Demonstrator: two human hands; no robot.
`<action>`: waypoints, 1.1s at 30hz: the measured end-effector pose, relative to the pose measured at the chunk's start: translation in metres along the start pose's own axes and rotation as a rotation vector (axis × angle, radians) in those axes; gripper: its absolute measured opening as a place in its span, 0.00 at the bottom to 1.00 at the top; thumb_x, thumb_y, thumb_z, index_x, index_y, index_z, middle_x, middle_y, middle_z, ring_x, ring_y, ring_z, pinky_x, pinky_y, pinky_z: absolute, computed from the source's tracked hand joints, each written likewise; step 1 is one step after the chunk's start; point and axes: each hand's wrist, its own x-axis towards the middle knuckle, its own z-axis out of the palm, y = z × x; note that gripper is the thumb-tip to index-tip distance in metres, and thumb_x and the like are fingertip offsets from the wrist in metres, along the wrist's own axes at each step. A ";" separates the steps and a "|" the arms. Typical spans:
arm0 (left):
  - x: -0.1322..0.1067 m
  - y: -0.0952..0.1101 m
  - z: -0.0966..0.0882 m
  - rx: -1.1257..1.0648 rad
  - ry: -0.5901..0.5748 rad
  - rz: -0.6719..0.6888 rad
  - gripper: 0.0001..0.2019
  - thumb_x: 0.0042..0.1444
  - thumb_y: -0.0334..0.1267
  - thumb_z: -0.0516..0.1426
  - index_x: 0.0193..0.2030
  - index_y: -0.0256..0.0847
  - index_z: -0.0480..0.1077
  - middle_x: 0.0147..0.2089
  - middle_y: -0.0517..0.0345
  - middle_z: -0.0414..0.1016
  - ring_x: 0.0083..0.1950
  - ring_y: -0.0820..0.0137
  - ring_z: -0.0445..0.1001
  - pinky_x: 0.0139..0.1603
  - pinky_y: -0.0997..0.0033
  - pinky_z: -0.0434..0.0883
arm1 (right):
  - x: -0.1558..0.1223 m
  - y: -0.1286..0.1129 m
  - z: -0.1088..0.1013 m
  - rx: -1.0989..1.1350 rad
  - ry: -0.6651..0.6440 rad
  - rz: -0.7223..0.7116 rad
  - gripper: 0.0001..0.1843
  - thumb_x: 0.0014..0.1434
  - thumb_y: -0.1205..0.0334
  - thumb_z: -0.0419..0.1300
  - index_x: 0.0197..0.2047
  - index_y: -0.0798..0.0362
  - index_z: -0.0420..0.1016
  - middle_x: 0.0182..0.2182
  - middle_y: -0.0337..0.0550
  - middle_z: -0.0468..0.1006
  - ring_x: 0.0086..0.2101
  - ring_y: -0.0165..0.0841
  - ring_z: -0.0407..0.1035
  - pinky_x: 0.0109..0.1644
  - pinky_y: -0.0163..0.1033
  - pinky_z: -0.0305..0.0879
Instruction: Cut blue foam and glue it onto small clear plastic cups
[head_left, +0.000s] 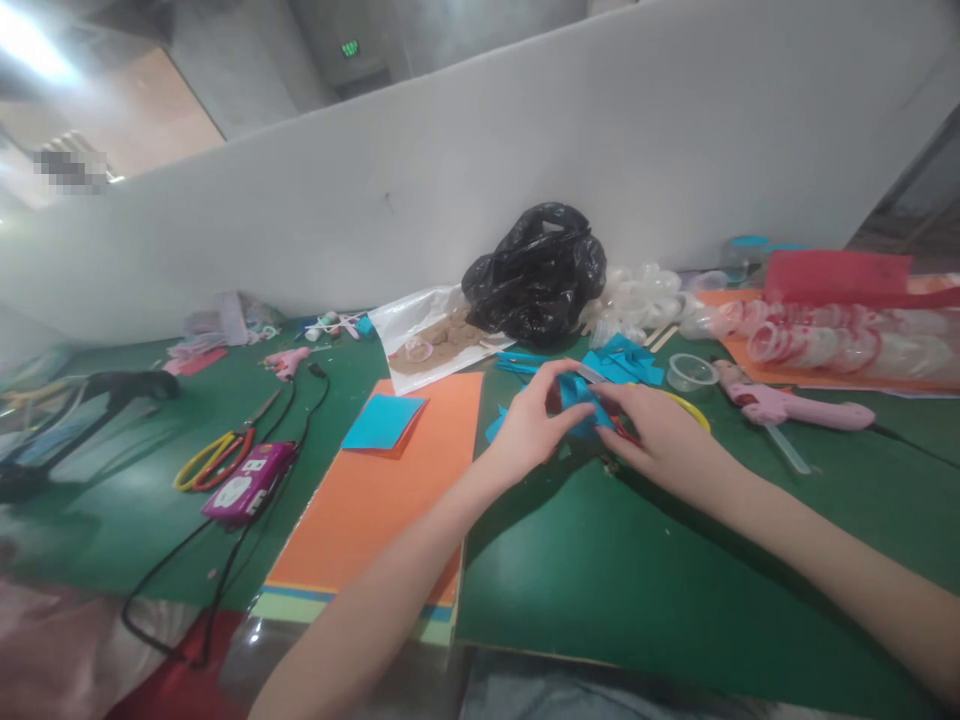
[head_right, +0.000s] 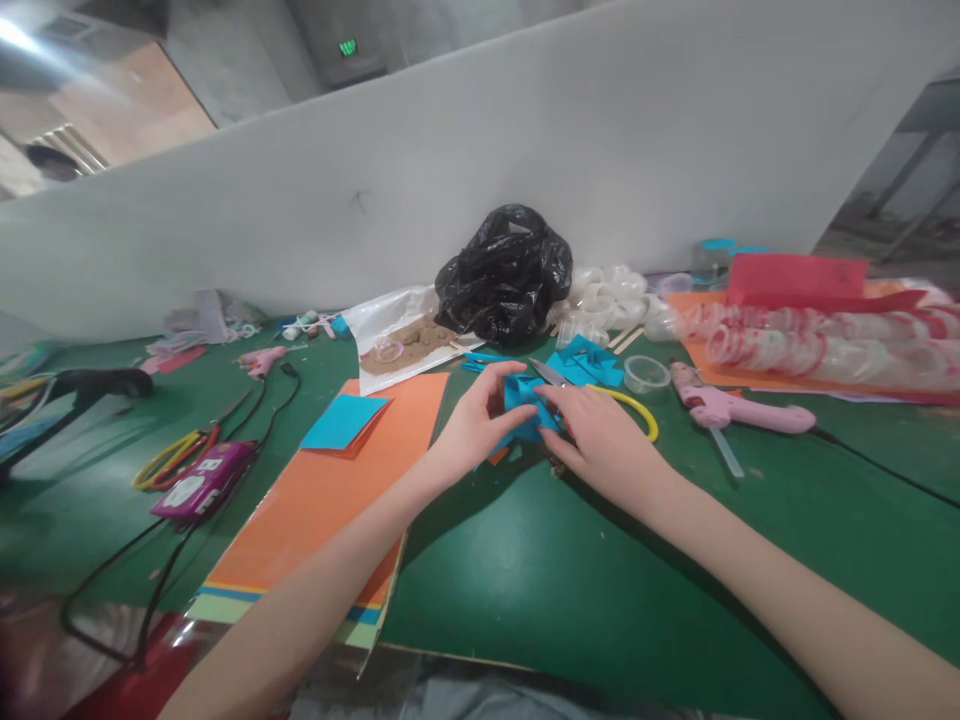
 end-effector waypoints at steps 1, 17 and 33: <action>0.000 0.000 -0.001 0.008 -0.009 0.008 0.24 0.59 0.41 0.63 0.61 0.48 0.67 0.41 0.60 0.72 0.41 0.69 0.71 0.43 0.68 0.70 | 0.000 -0.001 -0.001 0.025 0.015 0.017 0.19 0.67 0.57 0.52 0.57 0.53 0.72 0.43 0.53 0.83 0.40 0.46 0.77 0.44 0.49 0.72; -0.007 0.015 -0.014 0.094 -0.247 0.059 0.29 0.60 0.44 0.63 0.67 0.50 0.65 0.61 0.55 0.73 0.44 0.70 0.70 0.50 0.66 0.72 | 0.008 -0.005 -0.009 0.592 -0.003 0.619 0.21 0.57 0.40 0.58 0.41 0.48 0.77 0.18 0.31 0.66 0.19 0.31 0.61 0.22 0.36 0.58; -0.006 0.012 -0.013 0.157 -0.191 -0.035 0.25 0.63 0.44 0.59 0.66 0.47 0.63 0.48 0.55 0.74 0.44 0.67 0.74 0.47 0.63 0.74 | 0.008 -0.002 -0.006 0.769 -0.062 0.752 0.23 0.55 0.40 0.63 0.43 0.51 0.78 0.20 0.33 0.71 0.19 0.29 0.61 0.20 0.34 0.56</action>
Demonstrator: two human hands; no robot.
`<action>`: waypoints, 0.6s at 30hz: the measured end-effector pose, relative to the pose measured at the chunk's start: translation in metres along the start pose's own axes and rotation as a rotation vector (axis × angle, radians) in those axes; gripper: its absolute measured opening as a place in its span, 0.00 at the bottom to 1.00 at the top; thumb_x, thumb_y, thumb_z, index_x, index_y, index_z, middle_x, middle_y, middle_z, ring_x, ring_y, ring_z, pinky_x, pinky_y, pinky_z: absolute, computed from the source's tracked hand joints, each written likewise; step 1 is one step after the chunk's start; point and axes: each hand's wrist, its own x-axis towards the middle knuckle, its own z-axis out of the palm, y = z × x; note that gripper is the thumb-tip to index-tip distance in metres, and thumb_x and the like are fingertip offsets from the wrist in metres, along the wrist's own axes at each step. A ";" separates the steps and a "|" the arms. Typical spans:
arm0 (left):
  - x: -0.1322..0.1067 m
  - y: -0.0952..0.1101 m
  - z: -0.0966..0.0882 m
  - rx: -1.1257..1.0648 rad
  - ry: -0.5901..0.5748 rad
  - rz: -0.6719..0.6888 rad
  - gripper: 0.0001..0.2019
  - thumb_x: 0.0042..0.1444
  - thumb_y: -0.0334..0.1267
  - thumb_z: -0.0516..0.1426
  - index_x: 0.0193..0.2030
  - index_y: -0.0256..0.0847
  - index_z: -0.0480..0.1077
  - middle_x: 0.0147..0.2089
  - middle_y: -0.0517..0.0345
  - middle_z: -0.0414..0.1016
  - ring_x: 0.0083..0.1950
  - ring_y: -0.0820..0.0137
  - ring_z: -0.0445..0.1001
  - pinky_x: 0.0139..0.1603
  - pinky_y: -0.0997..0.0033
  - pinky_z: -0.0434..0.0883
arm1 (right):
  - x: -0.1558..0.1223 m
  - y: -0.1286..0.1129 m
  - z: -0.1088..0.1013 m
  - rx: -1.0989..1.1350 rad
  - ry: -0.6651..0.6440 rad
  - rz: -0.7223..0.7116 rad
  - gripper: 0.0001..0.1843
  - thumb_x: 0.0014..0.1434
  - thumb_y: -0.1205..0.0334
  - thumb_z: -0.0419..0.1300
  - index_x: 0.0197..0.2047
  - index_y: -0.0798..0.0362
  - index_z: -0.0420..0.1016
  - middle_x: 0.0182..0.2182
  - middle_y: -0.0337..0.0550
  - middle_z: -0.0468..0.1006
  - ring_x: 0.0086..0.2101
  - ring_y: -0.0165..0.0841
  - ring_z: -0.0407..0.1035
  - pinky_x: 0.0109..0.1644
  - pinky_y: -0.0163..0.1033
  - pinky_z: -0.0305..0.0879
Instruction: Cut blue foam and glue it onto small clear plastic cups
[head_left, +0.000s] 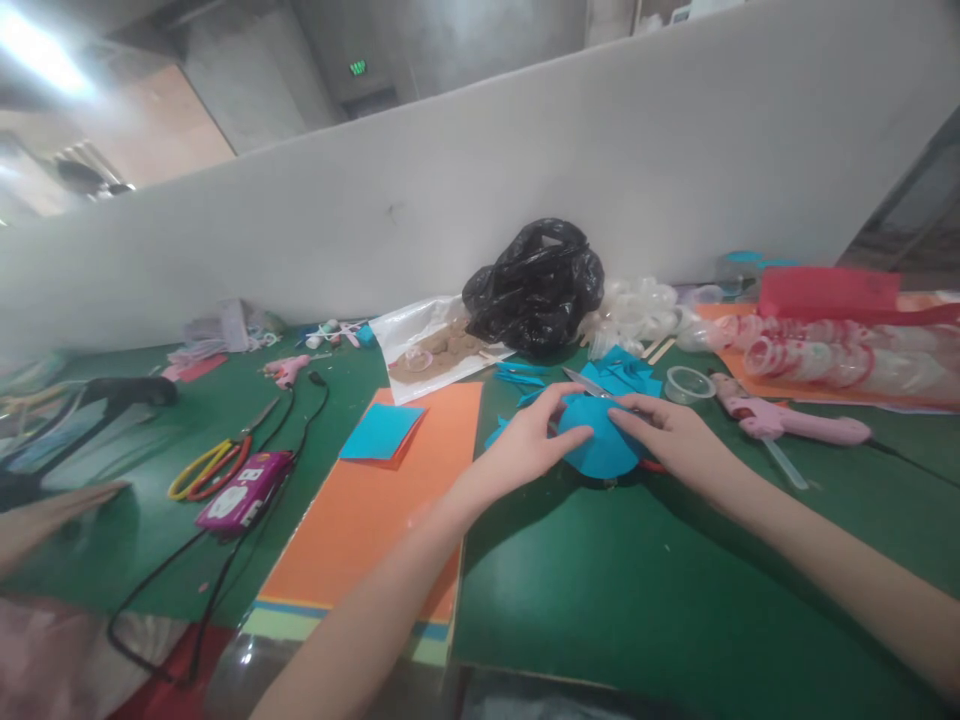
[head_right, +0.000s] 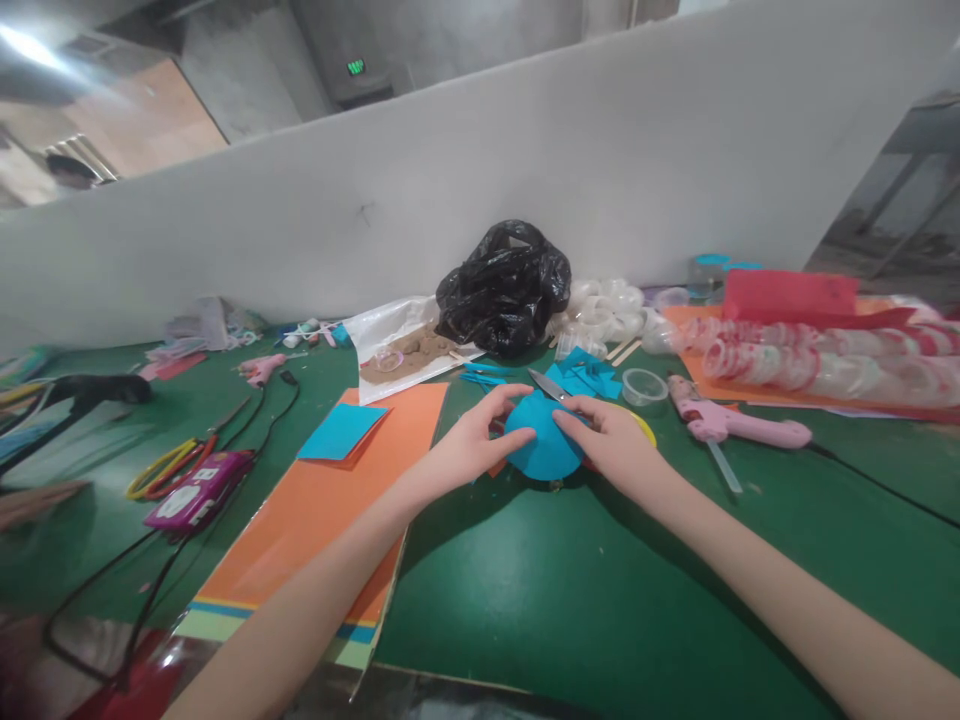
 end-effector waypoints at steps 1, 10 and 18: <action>0.000 0.000 0.000 -0.034 -0.005 -0.019 0.25 0.63 0.44 0.58 0.66 0.47 0.63 0.45 0.56 0.73 0.41 0.68 0.73 0.43 0.65 0.75 | -0.001 -0.001 0.001 0.001 -0.010 -0.007 0.23 0.55 0.41 0.63 0.43 0.51 0.78 0.19 0.32 0.69 0.19 0.28 0.60 0.20 0.33 0.55; 0.000 -0.002 -0.001 0.016 -0.020 -0.078 0.19 0.65 0.46 0.55 0.61 0.47 0.67 0.35 0.62 0.66 0.33 0.73 0.67 0.32 0.72 0.69 | 0.001 0.001 0.004 -0.098 -0.014 -0.182 0.17 0.56 0.47 0.62 0.41 0.51 0.77 0.24 0.37 0.75 0.22 0.32 0.67 0.25 0.38 0.65; -0.002 -0.011 0.001 0.402 -0.023 0.126 0.15 0.69 0.37 0.49 0.60 0.41 0.66 0.53 0.49 0.75 0.54 0.60 0.72 0.57 0.55 0.72 | -0.006 -0.020 -0.032 -0.445 0.406 -0.389 0.17 0.63 0.50 0.54 0.46 0.51 0.76 0.44 0.53 0.82 0.43 0.46 0.76 0.46 0.48 0.71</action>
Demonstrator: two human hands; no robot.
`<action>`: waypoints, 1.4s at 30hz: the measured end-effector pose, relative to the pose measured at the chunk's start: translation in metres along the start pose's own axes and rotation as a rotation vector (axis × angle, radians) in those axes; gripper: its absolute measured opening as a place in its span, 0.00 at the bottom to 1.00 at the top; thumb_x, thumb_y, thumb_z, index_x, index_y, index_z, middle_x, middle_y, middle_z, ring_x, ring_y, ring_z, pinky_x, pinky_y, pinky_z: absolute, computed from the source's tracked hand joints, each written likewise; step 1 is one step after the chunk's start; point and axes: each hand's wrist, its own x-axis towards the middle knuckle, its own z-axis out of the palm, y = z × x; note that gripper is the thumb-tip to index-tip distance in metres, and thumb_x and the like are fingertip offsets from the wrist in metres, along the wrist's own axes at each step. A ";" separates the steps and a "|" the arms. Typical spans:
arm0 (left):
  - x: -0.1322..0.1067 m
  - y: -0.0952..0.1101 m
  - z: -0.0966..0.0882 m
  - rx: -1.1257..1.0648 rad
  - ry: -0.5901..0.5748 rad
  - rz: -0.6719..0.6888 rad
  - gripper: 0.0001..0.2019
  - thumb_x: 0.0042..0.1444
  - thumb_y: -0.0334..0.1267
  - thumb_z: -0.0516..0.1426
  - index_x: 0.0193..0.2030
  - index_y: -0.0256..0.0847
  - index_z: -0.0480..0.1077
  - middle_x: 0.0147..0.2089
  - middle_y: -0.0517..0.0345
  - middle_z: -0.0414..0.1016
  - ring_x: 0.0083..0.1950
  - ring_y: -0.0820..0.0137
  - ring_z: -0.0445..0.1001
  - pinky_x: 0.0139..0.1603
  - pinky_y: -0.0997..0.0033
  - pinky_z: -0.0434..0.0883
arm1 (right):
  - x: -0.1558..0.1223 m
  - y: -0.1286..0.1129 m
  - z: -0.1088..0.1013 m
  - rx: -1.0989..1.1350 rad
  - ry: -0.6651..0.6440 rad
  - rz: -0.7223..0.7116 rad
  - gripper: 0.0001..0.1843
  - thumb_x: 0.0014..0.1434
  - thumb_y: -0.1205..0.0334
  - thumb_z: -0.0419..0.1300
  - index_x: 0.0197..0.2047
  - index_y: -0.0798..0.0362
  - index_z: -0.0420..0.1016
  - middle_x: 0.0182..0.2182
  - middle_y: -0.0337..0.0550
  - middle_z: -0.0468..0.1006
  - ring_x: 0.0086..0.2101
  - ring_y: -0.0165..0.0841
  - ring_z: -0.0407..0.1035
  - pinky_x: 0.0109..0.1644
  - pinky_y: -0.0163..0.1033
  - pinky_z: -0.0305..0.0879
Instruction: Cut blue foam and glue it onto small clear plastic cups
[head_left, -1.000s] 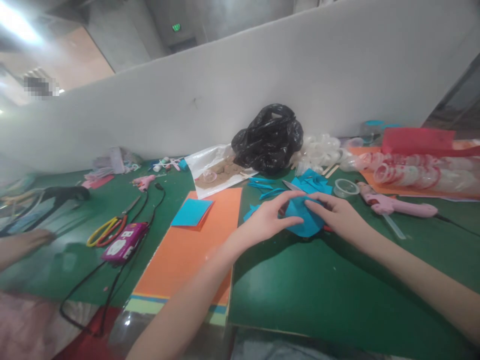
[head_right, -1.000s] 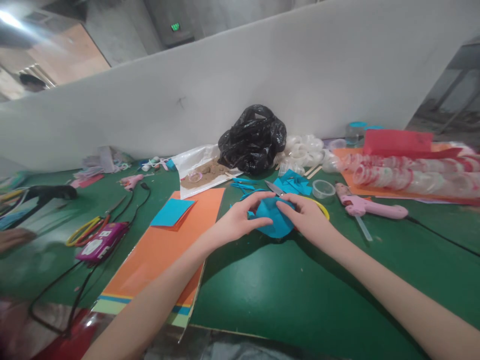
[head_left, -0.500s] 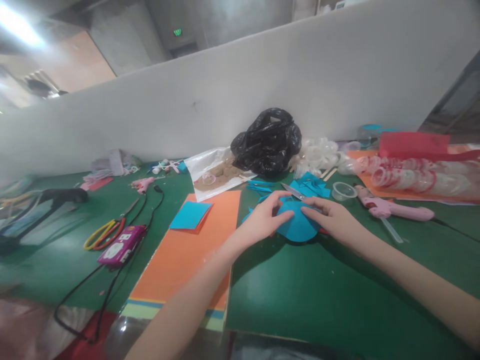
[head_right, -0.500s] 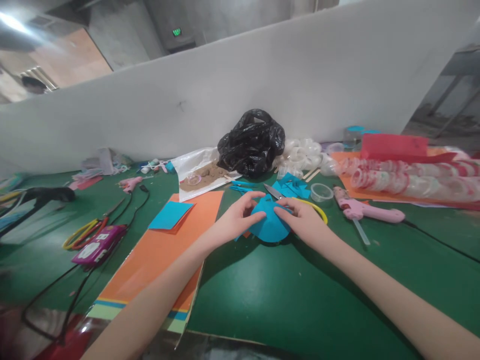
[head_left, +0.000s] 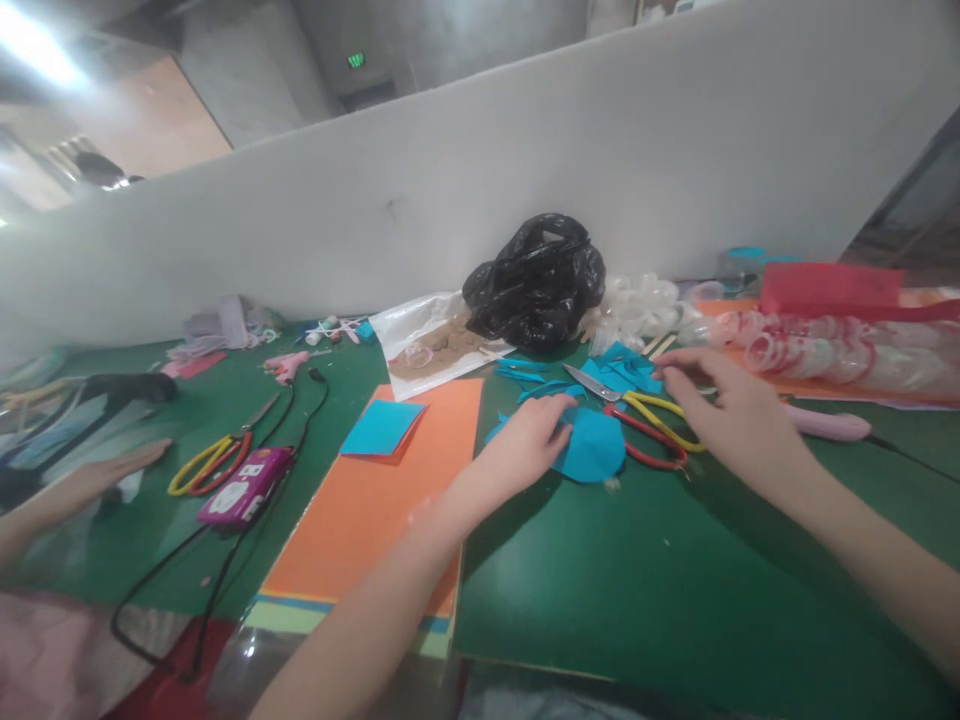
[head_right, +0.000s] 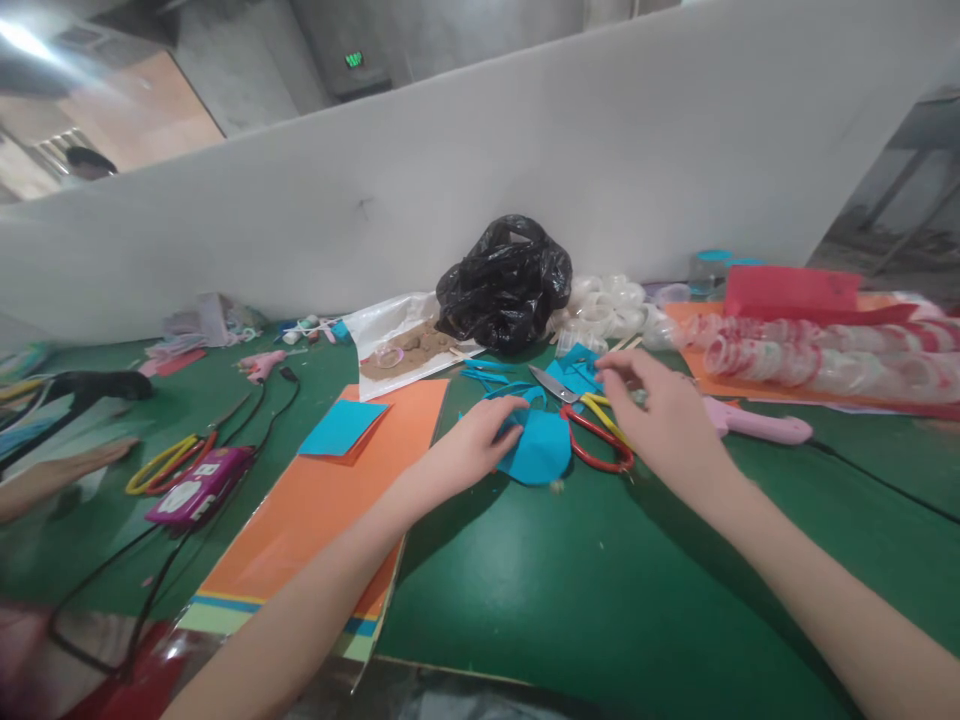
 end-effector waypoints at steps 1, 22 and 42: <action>0.000 -0.002 0.002 0.076 -0.009 0.022 0.15 0.69 0.35 0.49 0.60 0.40 0.66 0.54 0.48 0.74 0.57 0.58 0.71 0.59 0.53 0.70 | 0.004 0.003 -0.007 -0.086 0.051 -0.022 0.17 0.63 0.52 0.53 0.47 0.51 0.76 0.44 0.54 0.82 0.44 0.47 0.75 0.46 0.49 0.70; -0.005 0.004 0.011 0.455 -0.146 0.162 0.21 0.63 0.25 0.50 0.58 0.48 0.72 0.56 0.51 0.71 0.56 0.58 0.66 0.50 0.58 0.72 | 0.018 0.068 -0.007 -0.832 -0.185 -0.060 0.32 0.70 0.45 0.49 0.65 0.61 0.68 0.56 0.68 0.77 0.53 0.62 0.69 0.52 0.58 0.64; 0.000 0.010 0.008 -0.088 0.071 0.105 0.29 0.63 0.51 0.61 0.67 0.45 0.59 0.63 0.47 0.69 0.65 0.56 0.65 0.66 0.52 0.66 | -0.012 0.016 0.023 -0.116 -0.234 -0.567 0.22 0.70 0.50 0.57 0.63 0.49 0.67 0.56 0.55 0.76 0.56 0.49 0.72 0.61 0.58 0.68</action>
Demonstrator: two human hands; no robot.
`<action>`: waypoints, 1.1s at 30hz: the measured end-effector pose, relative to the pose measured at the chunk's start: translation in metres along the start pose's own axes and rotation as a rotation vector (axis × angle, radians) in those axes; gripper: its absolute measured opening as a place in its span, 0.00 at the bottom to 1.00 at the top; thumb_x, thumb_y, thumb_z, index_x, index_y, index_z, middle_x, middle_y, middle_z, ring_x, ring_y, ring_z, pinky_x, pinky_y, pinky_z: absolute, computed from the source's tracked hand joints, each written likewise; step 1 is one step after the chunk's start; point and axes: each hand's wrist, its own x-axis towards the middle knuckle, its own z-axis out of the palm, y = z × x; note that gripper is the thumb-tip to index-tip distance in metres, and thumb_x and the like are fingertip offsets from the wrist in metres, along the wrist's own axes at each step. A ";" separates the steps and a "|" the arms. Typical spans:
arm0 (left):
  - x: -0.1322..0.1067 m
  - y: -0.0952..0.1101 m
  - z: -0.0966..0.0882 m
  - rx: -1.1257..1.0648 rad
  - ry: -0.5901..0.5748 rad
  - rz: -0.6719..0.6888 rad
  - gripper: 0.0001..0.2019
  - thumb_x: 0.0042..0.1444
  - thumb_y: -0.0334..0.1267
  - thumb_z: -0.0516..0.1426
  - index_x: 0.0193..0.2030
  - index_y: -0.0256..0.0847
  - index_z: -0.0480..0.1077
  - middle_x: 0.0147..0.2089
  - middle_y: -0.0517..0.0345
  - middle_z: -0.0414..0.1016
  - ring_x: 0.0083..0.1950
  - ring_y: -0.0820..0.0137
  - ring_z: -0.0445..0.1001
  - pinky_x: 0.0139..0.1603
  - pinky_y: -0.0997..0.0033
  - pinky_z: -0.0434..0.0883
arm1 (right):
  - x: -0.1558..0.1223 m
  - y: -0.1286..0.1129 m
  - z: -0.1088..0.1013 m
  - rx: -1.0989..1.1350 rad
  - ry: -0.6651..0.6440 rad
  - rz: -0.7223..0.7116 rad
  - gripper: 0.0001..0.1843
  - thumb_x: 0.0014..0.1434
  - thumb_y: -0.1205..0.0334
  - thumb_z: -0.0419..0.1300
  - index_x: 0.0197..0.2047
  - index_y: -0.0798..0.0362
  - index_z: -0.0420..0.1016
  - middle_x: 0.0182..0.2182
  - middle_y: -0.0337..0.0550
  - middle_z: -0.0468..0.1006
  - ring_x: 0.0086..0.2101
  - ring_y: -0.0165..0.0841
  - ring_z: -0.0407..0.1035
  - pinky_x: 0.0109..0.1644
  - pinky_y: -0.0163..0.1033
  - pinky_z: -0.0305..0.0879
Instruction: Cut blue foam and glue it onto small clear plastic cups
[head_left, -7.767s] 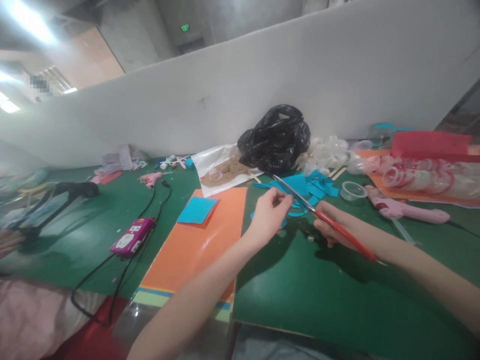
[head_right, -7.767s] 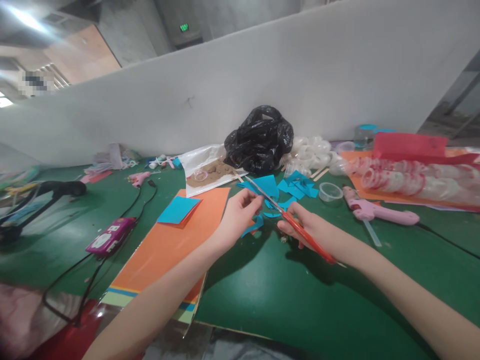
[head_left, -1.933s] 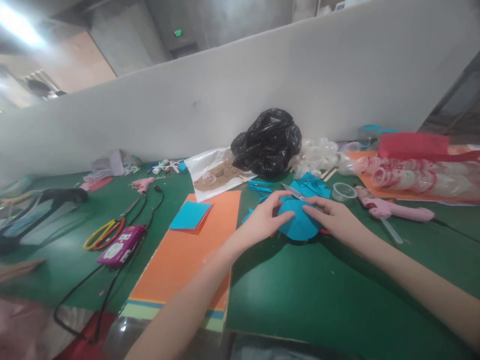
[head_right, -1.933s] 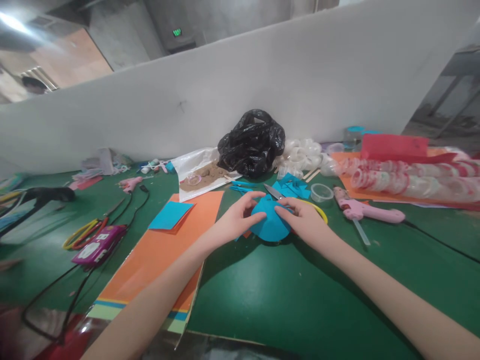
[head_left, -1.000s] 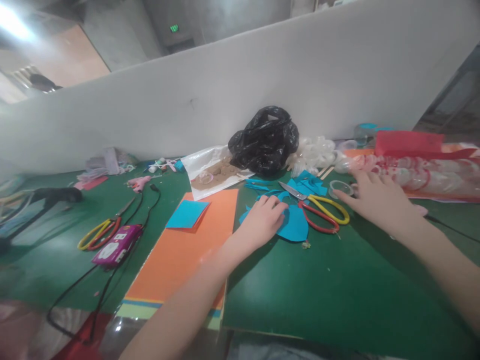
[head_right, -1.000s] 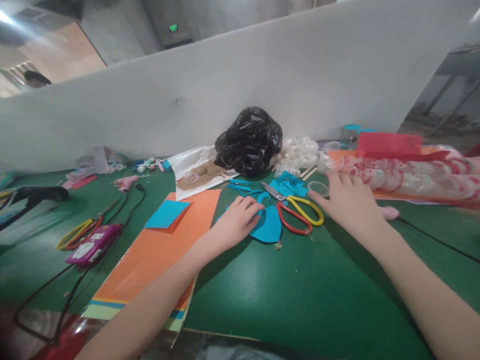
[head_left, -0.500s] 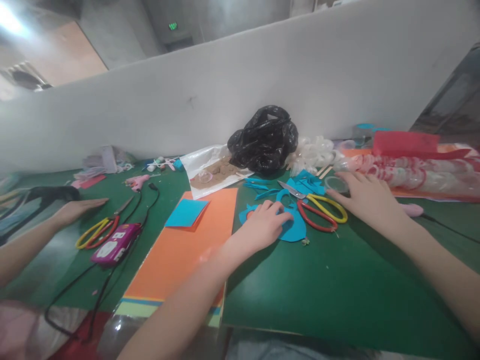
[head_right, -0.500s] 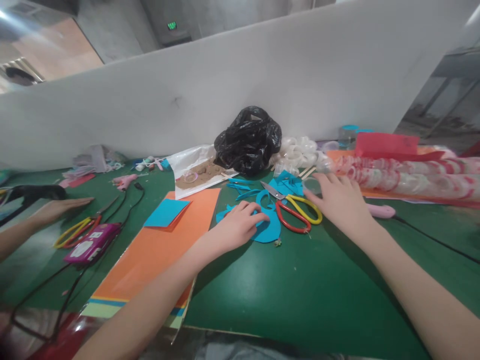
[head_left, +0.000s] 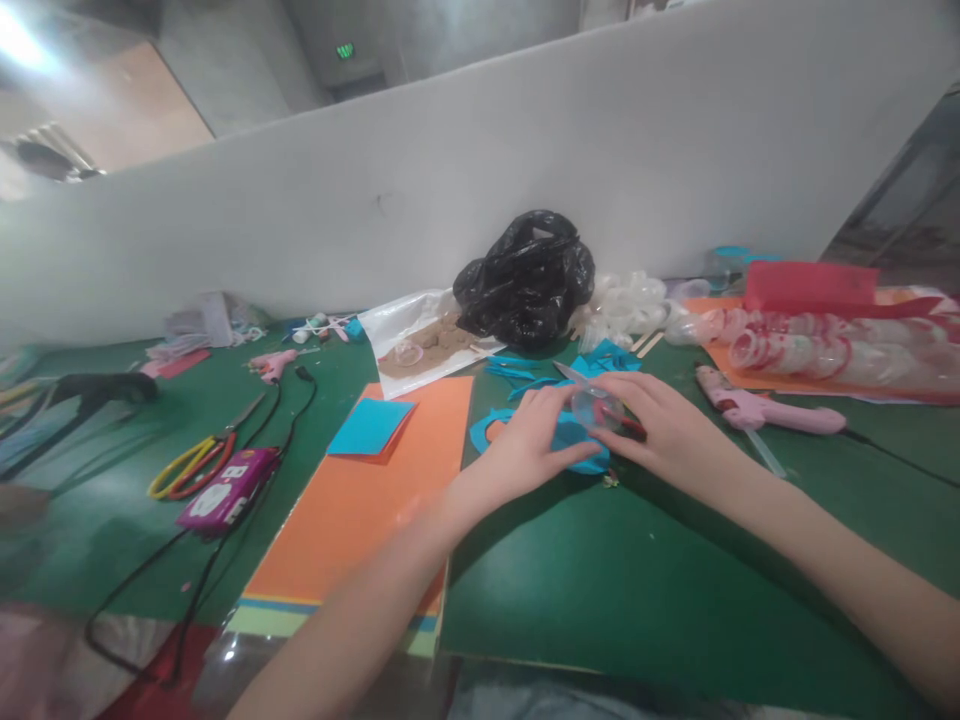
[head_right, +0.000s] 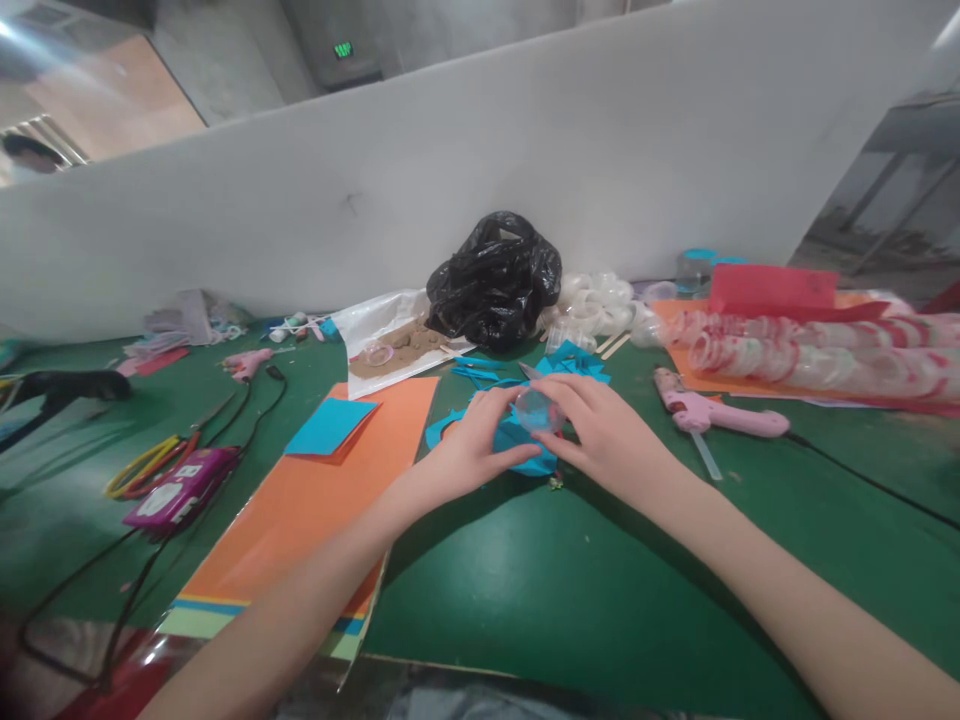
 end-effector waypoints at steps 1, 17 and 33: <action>0.000 -0.001 0.000 -0.009 0.003 0.006 0.29 0.63 0.50 0.61 0.67 0.45 0.59 0.64 0.47 0.68 0.66 0.56 0.65 0.66 0.52 0.66 | 0.000 -0.001 0.001 0.021 -0.015 0.009 0.22 0.70 0.50 0.57 0.63 0.48 0.66 0.57 0.55 0.76 0.56 0.48 0.72 0.60 0.58 0.69; 0.001 0.003 -0.001 0.076 0.092 0.021 0.18 0.68 0.43 0.55 0.62 0.44 0.65 0.60 0.49 0.70 0.63 0.58 0.65 0.66 0.55 0.64 | 0.001 -0.010 -0.008 0.484 -0.088 0.315 0.29 0.65 0.46 0.63 0.66 0.42 0.65 0.61 0.46 0.75 0.58 0.43 0.73 0.63 0.52 0.72; 0.002 0.003 -0.002 0.108 0.108 -0.004 0.22 0.62 0.48 0.62 0.61 0.47 0.69 0.56 0.51 0.70 0.59 0.57 0.65 0.64 0.54 0.66 | 0.003 0.006 -0.038 -0.045 -0.050 0.342 0.24 0.70 0.52 0.50 0.65 0.48 0.67 0.61 0.54 0.75 0.59 0.50 0.71 0.64 0.58 0.65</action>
